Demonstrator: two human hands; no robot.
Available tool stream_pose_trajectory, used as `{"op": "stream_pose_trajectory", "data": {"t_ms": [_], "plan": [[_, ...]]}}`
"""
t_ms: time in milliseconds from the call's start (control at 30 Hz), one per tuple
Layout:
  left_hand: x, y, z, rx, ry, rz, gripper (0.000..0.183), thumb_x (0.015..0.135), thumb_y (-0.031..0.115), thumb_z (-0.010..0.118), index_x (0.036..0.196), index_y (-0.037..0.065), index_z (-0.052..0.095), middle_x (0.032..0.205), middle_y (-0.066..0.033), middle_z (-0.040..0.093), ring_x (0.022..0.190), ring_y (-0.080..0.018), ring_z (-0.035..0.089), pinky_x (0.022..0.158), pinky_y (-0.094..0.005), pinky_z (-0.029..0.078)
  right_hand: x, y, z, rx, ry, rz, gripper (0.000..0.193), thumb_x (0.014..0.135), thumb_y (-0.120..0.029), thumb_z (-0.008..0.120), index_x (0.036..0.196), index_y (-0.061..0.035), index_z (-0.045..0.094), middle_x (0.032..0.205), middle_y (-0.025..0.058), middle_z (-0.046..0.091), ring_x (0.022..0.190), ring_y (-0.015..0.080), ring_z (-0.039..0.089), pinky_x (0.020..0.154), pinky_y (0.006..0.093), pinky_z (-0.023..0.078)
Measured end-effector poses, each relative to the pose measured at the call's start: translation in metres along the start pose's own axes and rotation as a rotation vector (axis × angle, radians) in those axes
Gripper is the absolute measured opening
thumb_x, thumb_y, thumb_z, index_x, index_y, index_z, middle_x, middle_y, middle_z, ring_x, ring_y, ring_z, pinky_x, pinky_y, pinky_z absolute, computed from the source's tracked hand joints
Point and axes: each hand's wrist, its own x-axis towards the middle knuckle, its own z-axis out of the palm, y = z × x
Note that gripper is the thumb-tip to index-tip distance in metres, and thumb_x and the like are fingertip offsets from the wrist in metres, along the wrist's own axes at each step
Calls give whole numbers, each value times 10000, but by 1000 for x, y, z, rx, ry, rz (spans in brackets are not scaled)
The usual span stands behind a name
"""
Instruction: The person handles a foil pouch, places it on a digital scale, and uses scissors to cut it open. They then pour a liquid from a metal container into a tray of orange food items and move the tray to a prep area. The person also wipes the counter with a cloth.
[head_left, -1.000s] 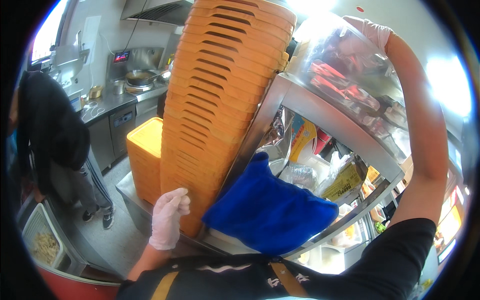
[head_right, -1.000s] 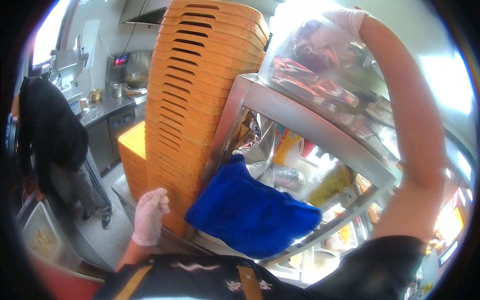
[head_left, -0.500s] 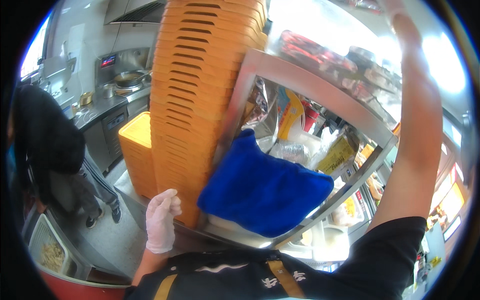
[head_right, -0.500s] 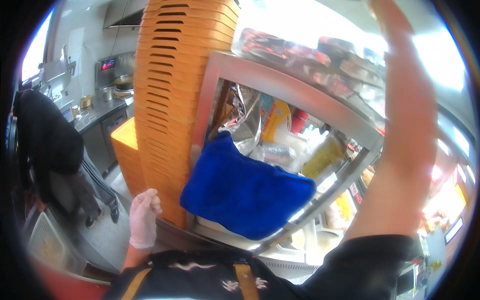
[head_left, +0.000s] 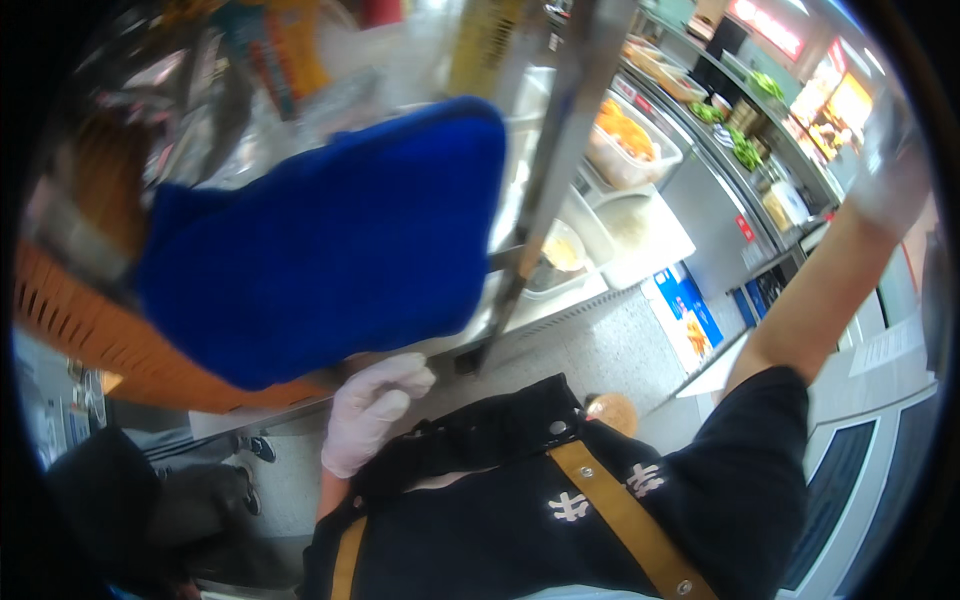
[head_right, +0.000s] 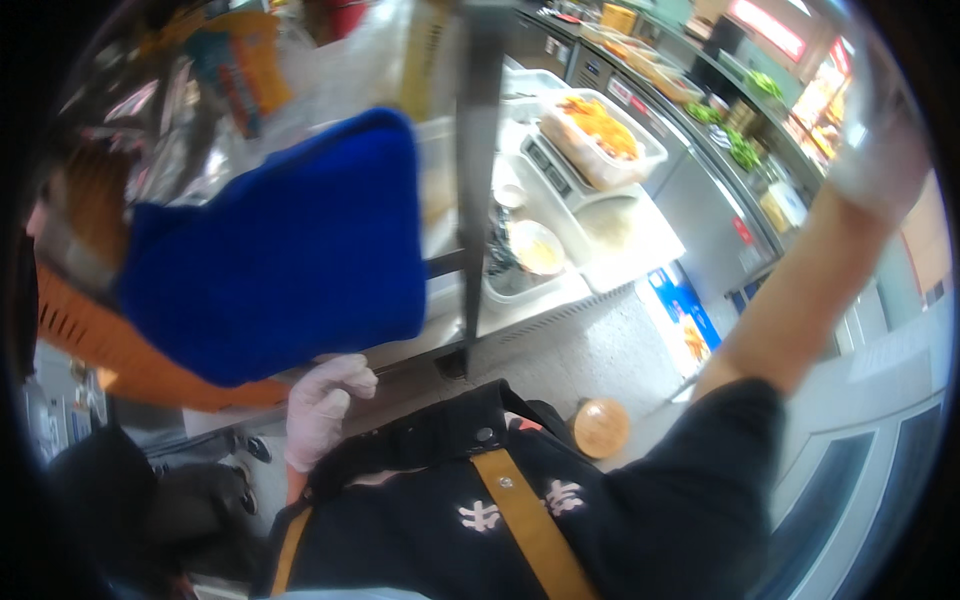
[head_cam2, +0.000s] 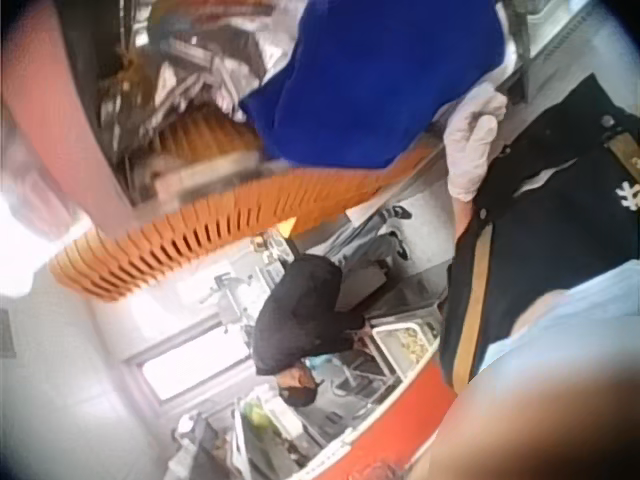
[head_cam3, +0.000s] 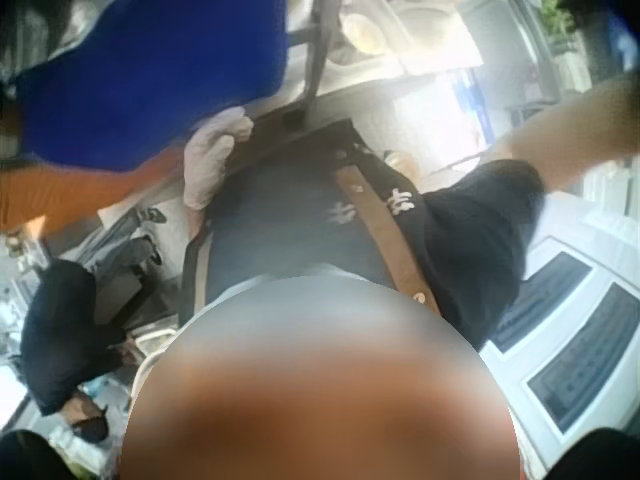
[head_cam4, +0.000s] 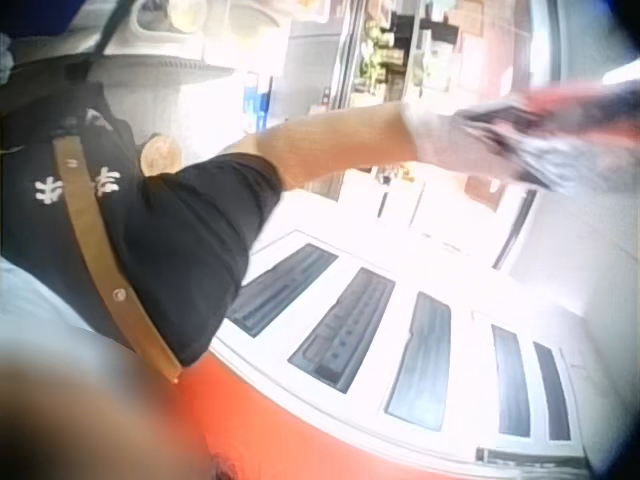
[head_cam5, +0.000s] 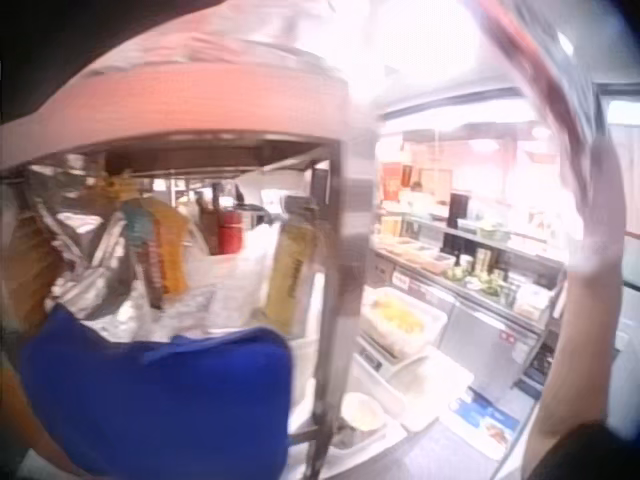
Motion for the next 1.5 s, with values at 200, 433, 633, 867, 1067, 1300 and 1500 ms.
{"op": "stream_pose_trajectory", "data": {"t_ms": [200, 433, 633, 867, 1067, 1300, 1500], "plan": [[102, -21, 97, 164, -408, -150, 393, 859, 128, 693, 1228, 14, 620, 1165, -130, 653, 1078, -229, 632, 967, -337, 480, -183, 77, -77, 278, 406, 678, 569, 892, -310, 503, 1356, 16, 449, 1285, 223, 565, 1100, 346, 623, 885, 373, 586], [240, -103, 266, 1239, -271, 980, 559, 772, 248, 701, 1315, 209, 572, 1418, -81, 450, 1410, -273, 285, 1162, -481, 209, -294, 143, -147, 1363, 488, 1480, 537, 869, -192, 541, 1352, 11, 423, 1282, 218, 545, 1100, 356, 604, 957, 427, 511], [326, -156, 359, 1186, -245, 988, 454, 788, 151, 630, 1241, 147, 611, 1221, -65, 627, 1111, -250, 577, 1049, -425, 366, -322, 197, -179, 1198, 684, 1609, 533, 849, -91, 564, 1344, 55, 434, 1259, 213, 579, 1145, 309, 593, 999, 446, 492], [380, -161, 399, 1172, -439, 1093, 409, 780, 113, 619, 1188, 96, 642, 1215, -72, 638, 1098, -260, 600, 960, -404, 455, -318, 233, -234, 1477, 711, 1585, 358, 828, -3, 507, 1178, 73, 514, 1034, 162, 637, 888, 251, 667, 726, 358, 581], [418, -163, 454, 995, -562, 1332, 401, 799, 134, 599, 1199, 121, 631, 1219, -50, 631, 1106, -235, 594, 977, -388, 442, -302, 221, -274, 1034, 706, 1496, 498, 782, 56, 558, 1272, 59, 466, 1203, 173, 594, 1110, 274, 611, 974, 413, 523], [461, -189, 523, 1021, -601, 1422, 451, 799, 154, 586, 1249, 141, 591, 1256, -22, 610, 1109, -197, 578, 976, -376, 430, -324, 262, -321, 511, 704, 1547, 449, 849, 18, 565, 1293, 17, 496, 1221, 117, 602, 1129, 205, 593, 985, 339, 482], [510, -258, 600, 1063, -629, 1271, 425, 823, 129, 604, 1248, 128, 596, 1233, -59, 633, 1070, -221, 605, 951, -369, 445, -342, 371, -390, 156, 434, 1492, 413, 868, 27, 584, 1271, 28, 497, 1112, 98, 637, 993, 158, 624, 856, 277, 513]]}}
